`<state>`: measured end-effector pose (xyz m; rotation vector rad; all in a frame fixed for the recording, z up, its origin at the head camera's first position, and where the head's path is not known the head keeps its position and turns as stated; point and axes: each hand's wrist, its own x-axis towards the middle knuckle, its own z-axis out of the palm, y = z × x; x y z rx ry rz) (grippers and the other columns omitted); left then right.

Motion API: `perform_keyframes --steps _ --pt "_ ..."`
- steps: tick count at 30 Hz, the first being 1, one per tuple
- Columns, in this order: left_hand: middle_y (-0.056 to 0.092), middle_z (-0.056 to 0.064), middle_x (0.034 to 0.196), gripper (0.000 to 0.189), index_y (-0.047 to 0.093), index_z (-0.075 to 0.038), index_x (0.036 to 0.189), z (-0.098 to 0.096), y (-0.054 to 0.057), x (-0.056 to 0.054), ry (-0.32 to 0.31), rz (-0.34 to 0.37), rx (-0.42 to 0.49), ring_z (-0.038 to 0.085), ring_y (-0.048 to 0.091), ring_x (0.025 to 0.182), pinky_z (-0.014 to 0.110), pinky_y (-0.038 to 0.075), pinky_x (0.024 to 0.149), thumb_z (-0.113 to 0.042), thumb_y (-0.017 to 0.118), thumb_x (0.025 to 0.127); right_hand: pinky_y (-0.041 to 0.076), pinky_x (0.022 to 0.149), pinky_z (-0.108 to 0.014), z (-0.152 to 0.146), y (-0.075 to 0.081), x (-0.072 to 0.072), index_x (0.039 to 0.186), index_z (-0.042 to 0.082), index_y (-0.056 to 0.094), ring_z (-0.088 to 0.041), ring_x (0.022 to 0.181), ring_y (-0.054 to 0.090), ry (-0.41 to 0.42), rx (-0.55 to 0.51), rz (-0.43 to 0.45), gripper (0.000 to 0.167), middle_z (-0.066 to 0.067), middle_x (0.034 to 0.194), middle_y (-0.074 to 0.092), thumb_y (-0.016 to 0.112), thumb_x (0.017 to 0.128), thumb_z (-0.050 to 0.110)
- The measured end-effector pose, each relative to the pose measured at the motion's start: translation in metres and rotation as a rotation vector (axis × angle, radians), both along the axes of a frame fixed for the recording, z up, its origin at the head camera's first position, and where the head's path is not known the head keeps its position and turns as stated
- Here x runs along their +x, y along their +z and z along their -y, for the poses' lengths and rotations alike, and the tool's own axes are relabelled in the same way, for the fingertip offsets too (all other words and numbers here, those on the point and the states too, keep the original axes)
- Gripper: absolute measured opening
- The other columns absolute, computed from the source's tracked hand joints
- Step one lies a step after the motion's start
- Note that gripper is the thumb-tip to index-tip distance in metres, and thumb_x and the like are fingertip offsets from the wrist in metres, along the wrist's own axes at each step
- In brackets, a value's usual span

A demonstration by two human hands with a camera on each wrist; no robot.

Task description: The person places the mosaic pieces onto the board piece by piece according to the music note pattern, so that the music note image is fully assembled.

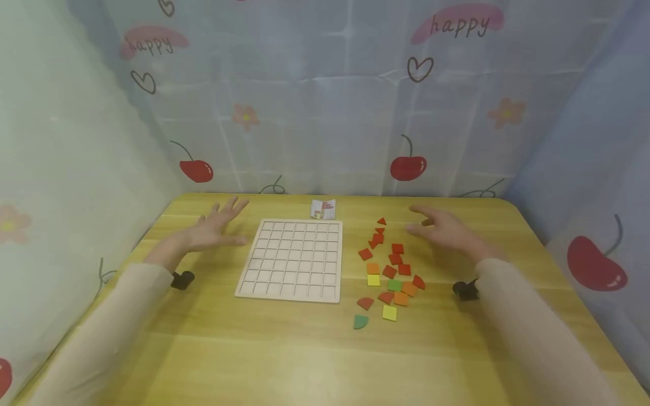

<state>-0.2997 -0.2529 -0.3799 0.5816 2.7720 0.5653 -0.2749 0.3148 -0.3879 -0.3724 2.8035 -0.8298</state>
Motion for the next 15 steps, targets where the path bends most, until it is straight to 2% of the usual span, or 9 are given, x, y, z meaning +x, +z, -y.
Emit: perform_keyframes --steps 4,8,11,15 --pt "-0.022 -0.001 0.173 0.107 0.005 -0.04 0.166 -0.004 -0.004 0.004 -0.058 0.071 0.12 0.051 -0.022 0.154 0.082 -0.003 0.114 -0.052 0.077 0.089 0.044 0.109 -0.065 0.005 -0.009 0.002 0.153 0.006 0.047 -0.045 0.13 0.058 0.024 -0.073 -0.006 0.065 -0.022 0.154 0.051 0.067 0.1 0.038" --pt "-0.023 -0.002 0.172 0.106 0.011 -0.038 0.166 -0.011 -0.008 0.007 -0.088 0.18 0.225 0.05 -0.023 0.155 0.081 -0.003 0.116 -0.041 0.082 0.087 0.049 0.106 -0.058 0.009 -0.018 0.004 0.145 0.004 0.057 -0.039 0.122 0.063 0.033 -0.089 0.011 0.058 -0.02 0.143 0.061 0.073 0.097 0.032" --pt "-0.021 -0.002 0.173 0.106 0.016 -0.037 0.166 -0.015 -0.013 0.008 -0.094 0.235 0.248 0.048 -0.022 0.155 0.079 -0.002 0.118 -0.038 0.085 0.085 0.053 0.103 -0.052 0.011 -0.026 0.005 0.142 0.008 0.061 -0.034 0.117 0.063 0.03 -0.076 0.034 0.056 -0.017 0.14 0.064 0.075 0.095 0.032" --pt "-0.013 -0.001 0.175 0.101 0.028 -0.036 0.163 -0.016 -0.019 0.012 -0.103 0.26 0.248 0.047 -0.023 0.155 0.078 -0.001 0.118 -0.033 0.088 0.082 0.052 0.096 -0.041 0.014 -0.033 0.003 0.14 0.013 0.064 -0.028 0.11 0.06 0.045 -0.054 0.039 0.05 -0.013 0.139 0.065 0.076 0.094 0.03"
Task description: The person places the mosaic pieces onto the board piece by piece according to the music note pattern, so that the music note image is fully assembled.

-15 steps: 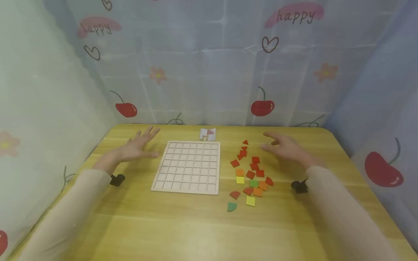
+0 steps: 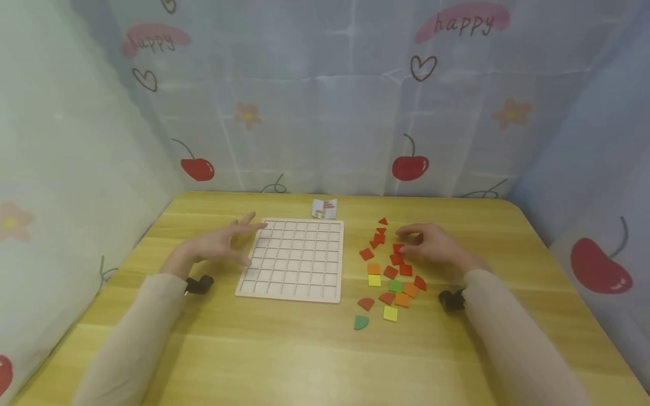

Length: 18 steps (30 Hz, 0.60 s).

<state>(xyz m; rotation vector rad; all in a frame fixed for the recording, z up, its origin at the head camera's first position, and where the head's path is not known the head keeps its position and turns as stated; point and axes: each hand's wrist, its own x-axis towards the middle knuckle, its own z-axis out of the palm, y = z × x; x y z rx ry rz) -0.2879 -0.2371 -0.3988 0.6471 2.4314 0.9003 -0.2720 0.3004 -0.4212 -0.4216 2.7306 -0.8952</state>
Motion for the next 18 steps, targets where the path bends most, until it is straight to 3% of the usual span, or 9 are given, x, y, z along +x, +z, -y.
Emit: perform_keyframes --steps 7,12,18 --pt "-0.005 -0.005 0.176 0.091 0.04 -0.036 0.159 -0.003 -0.008 0.003 -0.036 0.032 0.025 0.046 -0.022 0.156 0.076 -0.003 0.119 -0.026 0.087 0.082 0.05 0.093 -0.037 0.002 -0.003 -0.001 0.134 0.013 0.068 -0.026 0.105 0.058 0.029 0.026 -0.03 0.042 -0.013 0.135 0.067 0.077 0.093 0.02" --pt "-0.001 -0.008 0.175 0.082 0.046 -0.037 0.155 -0.003 -0.014 0.001 -0.028 0.03 0.029 0.045 -0.02 0.157 0.076 -0.003 0.119 -0.027 0.085 0.085 0.052 0.098 -0.045 0.005 -0.006 -0.004 0.125 0.012 0.073 -0.026 0.108 0.059 0.072 0.052 -0.071 0.032 -0.01 0.127 0.069 0.075 0.093 0.011" --pt "0.008 -0.008 0.175 0.075 0.054 -0.034 0.151 -0.002 -0.021 0.002 -0.027 0.077 0.027 0.041 -0.024 0.157 0.076 -0.008 0.118 -0.027 0.086 0.084 0.051 0.103 -0.054 0.007 -0.008 -0.004 0.124 0.011 0.074 -0.028 0.113 0.061 0.071 0.065 -0.07 0.03 -0.01 0.125 0.07 0.073 0.094 0.008"
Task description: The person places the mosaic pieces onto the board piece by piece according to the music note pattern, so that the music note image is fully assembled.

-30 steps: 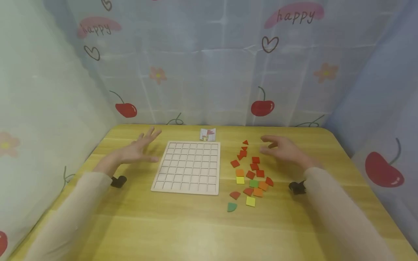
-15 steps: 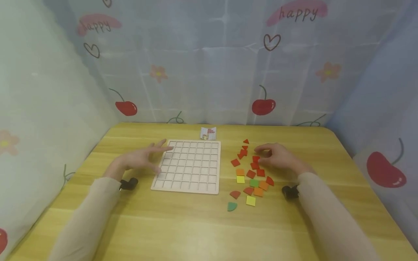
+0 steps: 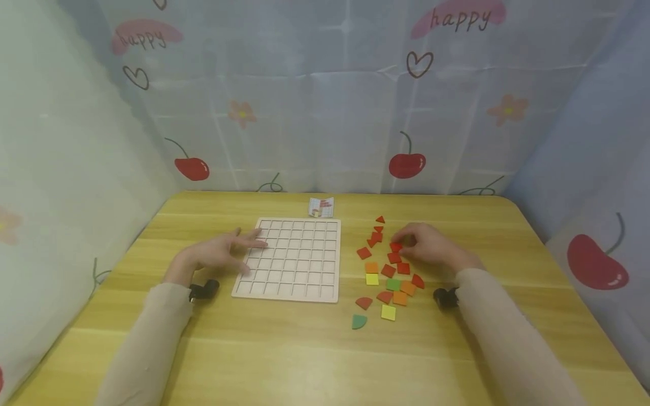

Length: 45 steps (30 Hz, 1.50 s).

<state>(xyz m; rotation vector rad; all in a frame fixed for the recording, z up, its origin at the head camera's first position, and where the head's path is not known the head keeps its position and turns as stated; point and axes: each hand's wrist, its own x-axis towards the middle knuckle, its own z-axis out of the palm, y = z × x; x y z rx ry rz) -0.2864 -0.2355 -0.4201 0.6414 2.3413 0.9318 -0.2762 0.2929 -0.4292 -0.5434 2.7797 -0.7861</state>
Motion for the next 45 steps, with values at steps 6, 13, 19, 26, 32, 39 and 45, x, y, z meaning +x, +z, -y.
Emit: perform_keyframes --steps 6,13,19,26,32,39,45 --pt "0.01 -0.007 0.175 0.075 0.053 -0.03 0.152 -0.001 0.002 0.001 -0.006 0.007 -0.027 0.04 -0.025 0.157 0.076 -0.006 0.119 -0.025 0.086 0.084 0.052 0.103 -0.054 0.005 0.005 0.004 0.127 0.007 0.071 -0.03 0.114 0.063 -0.022 -0.01 0.024 0.033 -0.014 0.127 0.071 0.073 0.094 0.007" --pt "0.009 -0.004 0.175 0.074 0.053 -0.028 0.152 -0.001 0.001 0.003 -0.004 0.004 -0.022 0.041 -0.025 0.157 0.078 -0.006 0.118 -0.021 0.084 0.085 0.055 0.099 -0.05 0.008 0.017 0.001 0.126 0.005 0.071 -0.026 0.105 0.063 -0.013 0.014 0.041 0.033 -0.011 0.119 0.073 0.075 0.094 0.011" --pt "0.008 -0.003 0.175 0.074 0.052 -0.028 0.152 0.001 -0.002 0.004 -0.015 0.001 -0.012 0.042 -0.026 0.156 0.079 -0.006 0.117 -0.021 0.083 0.086 0.055 0.088 -0.038 0.013 0.024 -0.006 0.121 0.006 0.074 -0.022 0.096 0.064 -0.028 -0.002 -0.001 0.029 -0.009 0.113 0.075 0.077 0.092 0.012" --pt "0.009 -0.002 0.175 0.074 0.052 -0.029 0.153 0.002 -0.001 0.003 -0.028 -0.016 -0.026 0.044 -0.025 0.156 0.08 -0.006 0.116 -0.023 0.083 0.087 0.054 0.088 -0.038 0.036 0.036 -0.013 0.118 0.008 0.075 -0.024 0.098 0.063 -0.044 -0.012 -0.047 0.028 -0.009 0.111 0.075 0.076 0.091 0.016" --pt "0.008 -0.002 0.175 0.073 0.052 -0.029 0.153 0.001 -0.001 0.004 -0.026 -0.008 -0.024 0.043 -0.025 0.156 0.08 -0.007 0.116 -0.023 0.083 0.087 0.054 0.09 -0.04 0.067 0.043 -0.018 0.116 0.011 0.077 -0.026 0.101 0.063 -0.06 -0.073 -0.053 0.027 -0.008 0.112 0.075 0.077 0.092 0.021" --pt "0.008 -0.003 0.175 0.072 0.052 -0.03 0.153 0.002 -0.005 0.003 -0.031 -0.016 -0.029 0.044 -0.025 0.156 0.081 -0.008 0.115 -0.025 0.082 0.088 0.054 0.095 -0.041 0.108 0.043 -0.029 0.118 0.013 0.076 -0.026 0.105 0.063 -0.074 -0.187 -0.011 0.027 -0.007 0.116 0.074 0.077 0.092 0.022" --pt "0.008 -0.004 0.175 0.073 0.051 -0.031 0.153 0.003 -0.004 0.002 -0.033 -0.02 -0.037 0.043 -0.025 0.156 0.08 -0.008 0.115 -0.025 0.082 0.088 0.052 0.096 -0.04 0.14 0.045 -0.041 0.118 0.015 0.076 -0.025 0.106 0.061 -0.053 -0.217 0.007 0.026 -0.006 0.118 0.072 0.075 0.093 0.023"
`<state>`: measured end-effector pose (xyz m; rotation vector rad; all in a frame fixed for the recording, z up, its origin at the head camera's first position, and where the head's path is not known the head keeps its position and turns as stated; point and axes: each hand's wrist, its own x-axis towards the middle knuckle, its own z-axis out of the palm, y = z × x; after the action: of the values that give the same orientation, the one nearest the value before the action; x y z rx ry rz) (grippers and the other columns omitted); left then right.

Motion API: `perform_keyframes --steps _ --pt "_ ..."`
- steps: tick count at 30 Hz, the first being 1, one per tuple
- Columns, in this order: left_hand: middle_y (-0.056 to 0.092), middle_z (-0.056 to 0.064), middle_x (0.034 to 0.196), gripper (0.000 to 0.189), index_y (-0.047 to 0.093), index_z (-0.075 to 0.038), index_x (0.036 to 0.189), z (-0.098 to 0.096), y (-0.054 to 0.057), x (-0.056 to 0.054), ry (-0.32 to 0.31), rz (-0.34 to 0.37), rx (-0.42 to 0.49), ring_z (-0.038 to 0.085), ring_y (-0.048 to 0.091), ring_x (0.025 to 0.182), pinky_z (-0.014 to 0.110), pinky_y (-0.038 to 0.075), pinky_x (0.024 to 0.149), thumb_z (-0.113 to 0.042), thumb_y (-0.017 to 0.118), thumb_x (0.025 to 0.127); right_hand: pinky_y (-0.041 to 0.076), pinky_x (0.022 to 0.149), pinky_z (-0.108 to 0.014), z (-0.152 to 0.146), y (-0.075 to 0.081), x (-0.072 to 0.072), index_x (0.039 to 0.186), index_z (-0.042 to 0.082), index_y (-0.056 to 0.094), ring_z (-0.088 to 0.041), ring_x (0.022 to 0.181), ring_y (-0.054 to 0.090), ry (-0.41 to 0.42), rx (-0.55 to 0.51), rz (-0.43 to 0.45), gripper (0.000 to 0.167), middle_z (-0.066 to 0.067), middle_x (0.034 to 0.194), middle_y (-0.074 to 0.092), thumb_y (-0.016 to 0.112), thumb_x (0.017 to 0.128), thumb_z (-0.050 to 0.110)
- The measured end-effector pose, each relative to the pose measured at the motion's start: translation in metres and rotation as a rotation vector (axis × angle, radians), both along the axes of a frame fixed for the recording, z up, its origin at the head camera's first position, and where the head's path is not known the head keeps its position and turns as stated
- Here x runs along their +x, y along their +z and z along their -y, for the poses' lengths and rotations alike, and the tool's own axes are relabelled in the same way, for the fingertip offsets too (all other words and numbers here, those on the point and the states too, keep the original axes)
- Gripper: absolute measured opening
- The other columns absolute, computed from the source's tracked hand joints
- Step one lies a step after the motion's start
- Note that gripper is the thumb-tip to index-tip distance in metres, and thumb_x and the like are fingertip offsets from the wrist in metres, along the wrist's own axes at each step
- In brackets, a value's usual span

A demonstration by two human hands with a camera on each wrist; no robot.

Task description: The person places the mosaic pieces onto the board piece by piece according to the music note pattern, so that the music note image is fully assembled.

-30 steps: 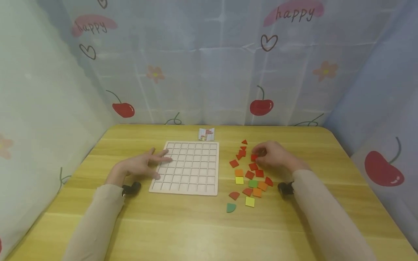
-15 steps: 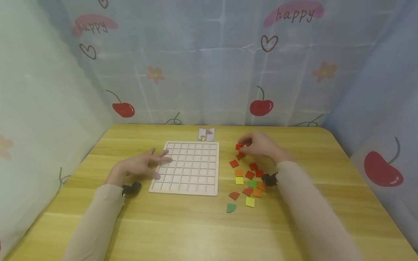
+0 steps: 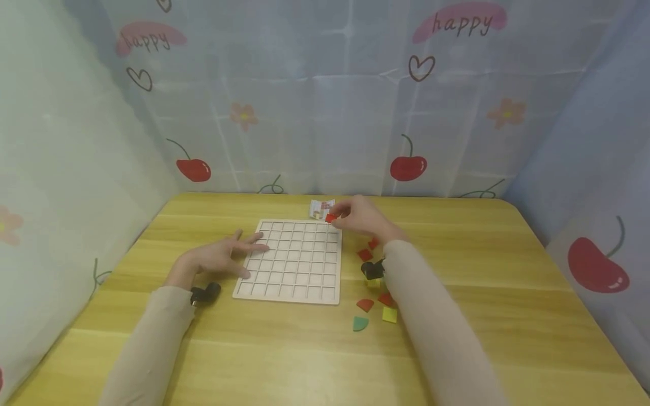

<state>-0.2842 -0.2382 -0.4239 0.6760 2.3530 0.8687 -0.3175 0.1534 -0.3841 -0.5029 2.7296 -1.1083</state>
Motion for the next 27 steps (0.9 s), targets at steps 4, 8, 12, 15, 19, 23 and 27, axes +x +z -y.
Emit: perform_keyframes --steps 4,8,12,15,19,23,27 --pt "0.008 -0.005 0.175 0.073 0.051 -0.032 0.153 0.001 0.0 0.002 0.001 0.009 0.0 0.042 -0.025 0.156 0.08 -0.008 0.115 -0.025 0.082 0.087 0.051 0.093 -0.038 0.019 -0.002 -0.007 0.118 0.016 0.076 -0.025 0.105 0.06 0.015 -0.007 0.017 0.026 -0.005 0.116 0.072 0.076 0.092 0.023" --pt "0.009 -0.008 0.175 0.073 0.051 -0.035 0.153 0.0 0.0 0.002 0.0 -0.001 -0.008 0.041 -0.024 0.157 0.08 -0.008 0.115 -0.027 0.082 0.088 0.051 0.088 -0.036 0.035 -0.008 -0.013 0.115 0.017 0.077 -0.024 0.101 0.06 0.018 -0.014 0.012 0.024 -0.003 0.112 0.072 0.077 0.092 0.023" --pt "0.009 -0.01 0.175 0.073 0.05 -0.038 0.152 -0.001 0.0 0.0 0.0 -0.016 -0.021 0.04 -0.023 0.157 0.08 -0.007 0.116 -0.028 0.082 0.088 0.053 0.088 -0.036 0.05 -0.017 -0.019 0.117 0.015 0.076 -0.024 0.103 0.061 0.029 -0.028 0.006 0.025 -0.003 0.112 0.072 0.076 0.092 0.022" --pt "0.009 -0.011 0.175 0.073 0.051 -0.039 0.152 0.0 0.0 -0.001 0.006 -0.014 -0.025 0.04 -0.023 0.157 0.081 -0.006 0.116 -0.028 0.082 0.087 0.055 0.088 -0.037 0.06 -0.026 -0.025 0.119 0.013 0.074 -0.024 0.104 0.064 0.034 -0.038 0.023 0.029 -0.004 0.116 0.072 0.076 0.092 0.021" --pt "0.01 -0.014 0.174 0.072 0.053 -0.042 0.15 -0.001 0.001 -0.001 0.024 0.004 -0.029 0.038 -0.024 0.158 0.08 -0.009 0.115 -0.029 0.083 0.086 0.056 0.09 -0.036 0.071 -0.035 -0.03 0.122 0.012 0.073 -0.023 0.105 0.064 0.03 -0.04 0.052 0.033 -0.005 0.12 0.071 0.079 0.091 0.022" --pt "0.011 -0.013 0.174 0.071 0.054 -0.042 0.149 -0.002 0.002 0.0 0.043 0.016 -0.03 0.038 -0.023 0.158 0.08 -0.008 0.115 -0.029 0.084 0.085 0.054 0.096 -0.038 0.081 -0.042 -0.033 0.123 0.013 0.072 -0.022 0.108 0.064 0.037 -0.013 0.059 0.033 -0.004 0.12 0.07 0.077 0.092 0.022" --pt "0.011 -0.013 0.174 0.072 0.053 -0.04 0.15 -0.002 0.004 0.0 0.037 0.014 -0.027 0.038 -0.023 0.158 0.08 -0.006 0.116 -0.027 0.083 0.086 0.053 0.1 -0.039 0.088 -0.045 -0.035 0.123 0.012 0.073 -0.022 0.113 0.064 0.042 0.04 0.018 0.031 -0.003 0.12 0.07 0.073 0.092 0.018"
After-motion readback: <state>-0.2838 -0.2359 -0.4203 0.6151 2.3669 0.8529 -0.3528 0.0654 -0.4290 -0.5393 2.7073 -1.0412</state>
